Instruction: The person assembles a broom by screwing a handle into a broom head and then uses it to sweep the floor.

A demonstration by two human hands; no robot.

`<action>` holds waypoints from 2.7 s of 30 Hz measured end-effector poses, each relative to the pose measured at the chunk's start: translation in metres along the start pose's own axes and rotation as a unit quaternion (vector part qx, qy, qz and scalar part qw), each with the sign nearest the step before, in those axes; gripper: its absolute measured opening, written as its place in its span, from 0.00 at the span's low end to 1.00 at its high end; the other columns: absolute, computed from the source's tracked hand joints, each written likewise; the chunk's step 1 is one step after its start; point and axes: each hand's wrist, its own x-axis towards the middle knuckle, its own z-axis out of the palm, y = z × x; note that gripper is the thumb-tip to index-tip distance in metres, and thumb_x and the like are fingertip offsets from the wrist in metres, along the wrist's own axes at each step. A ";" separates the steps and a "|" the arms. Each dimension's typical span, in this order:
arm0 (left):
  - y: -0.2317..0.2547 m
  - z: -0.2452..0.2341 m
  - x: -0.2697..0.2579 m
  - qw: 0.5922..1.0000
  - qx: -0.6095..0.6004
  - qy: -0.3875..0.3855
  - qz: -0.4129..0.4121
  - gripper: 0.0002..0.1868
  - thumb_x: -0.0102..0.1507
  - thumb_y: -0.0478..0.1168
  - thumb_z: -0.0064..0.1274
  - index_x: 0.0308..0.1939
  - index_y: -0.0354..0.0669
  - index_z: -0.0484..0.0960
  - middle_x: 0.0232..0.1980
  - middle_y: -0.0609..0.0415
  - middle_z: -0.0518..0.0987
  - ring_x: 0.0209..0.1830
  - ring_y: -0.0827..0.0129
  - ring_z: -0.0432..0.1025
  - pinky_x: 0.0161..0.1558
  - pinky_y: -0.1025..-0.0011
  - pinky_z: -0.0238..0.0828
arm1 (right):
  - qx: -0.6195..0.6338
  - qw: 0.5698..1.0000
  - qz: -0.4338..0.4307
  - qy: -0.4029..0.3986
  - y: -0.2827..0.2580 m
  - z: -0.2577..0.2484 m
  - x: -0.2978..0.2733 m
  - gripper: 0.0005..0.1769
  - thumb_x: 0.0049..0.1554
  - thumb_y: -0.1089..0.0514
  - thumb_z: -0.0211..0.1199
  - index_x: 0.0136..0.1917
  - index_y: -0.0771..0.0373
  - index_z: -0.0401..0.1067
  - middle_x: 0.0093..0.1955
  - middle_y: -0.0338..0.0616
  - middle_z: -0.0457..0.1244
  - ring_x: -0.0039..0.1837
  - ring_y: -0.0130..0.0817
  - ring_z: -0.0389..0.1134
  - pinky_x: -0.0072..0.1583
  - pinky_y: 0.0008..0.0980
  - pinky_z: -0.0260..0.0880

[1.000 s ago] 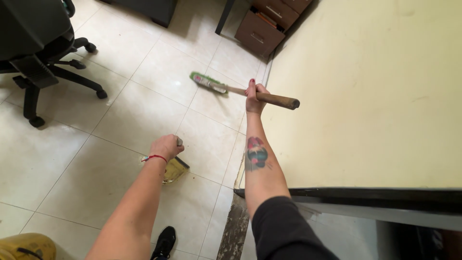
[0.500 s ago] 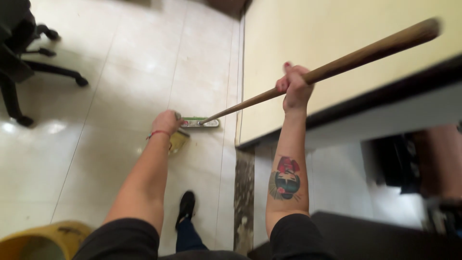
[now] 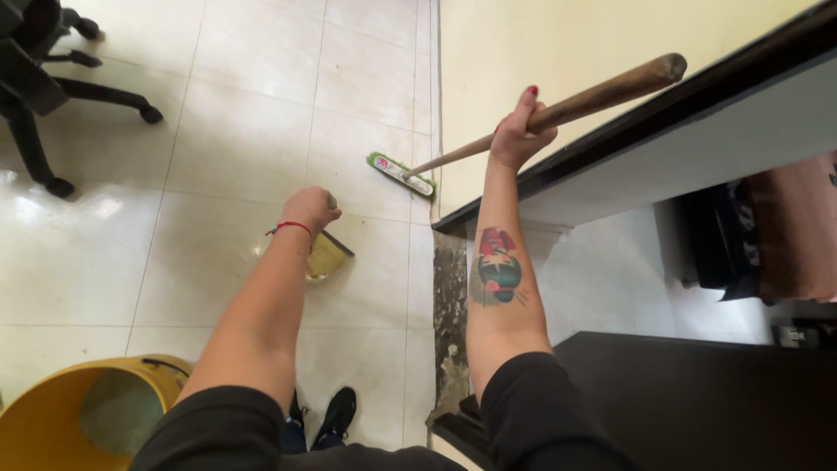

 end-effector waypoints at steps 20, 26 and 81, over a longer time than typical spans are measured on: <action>0.009 0.023 -0.020 0.999 0.026 0.033 -0.003 0.14 0.56 0.51 0.66 0.41 0.52 0.88 0.45 0.47 0.84 0.49 0.51 0.77 0.55 0.56 0.71 | 0.134 0.984 0.097 0.072 -0.137 0.010 0.026 0.19 0.61 0.54 0.68 0.35 0.55 0.60 0.21 0.31 0.51 0.20 0.24 0.50 0.24 0.27 0.50; -0.005 -0.012 -0.046 0.998 -0.021 0.053 -0.034 0.10 0.58 0.47 0.62 0.41 0.54 0.90 0.45 0.48 0.85 0.48 0.53 0.78 0.52 0.59 0.76 | 0.160 0.975 0.102 -0.117 -0.028 0.056 -0.019 0.25 0.62 0.45 0.64 0.28 0.50 0.59 0.19 0.28 0.50 0.22 0.21 0.54 0.28 0.24 0.58; -0.067 0.050 -0.272 0.998 -0.003 -0.013 0.064 0.09 0.57 0.47 0.62 0.39 0.54 0.90 0.42 0.49 0.86 0.44 0.55 0.80 0.50 0.59 0.77 | 0.030 0.998 0.000 0.056 -0.234 -0.222 -0.075 0.22 0.60 0.58 0.65 0.29 0.60 0.60 0.21 0.36 0.53 0.20 0.26 0.52 0.22 0.30 0.46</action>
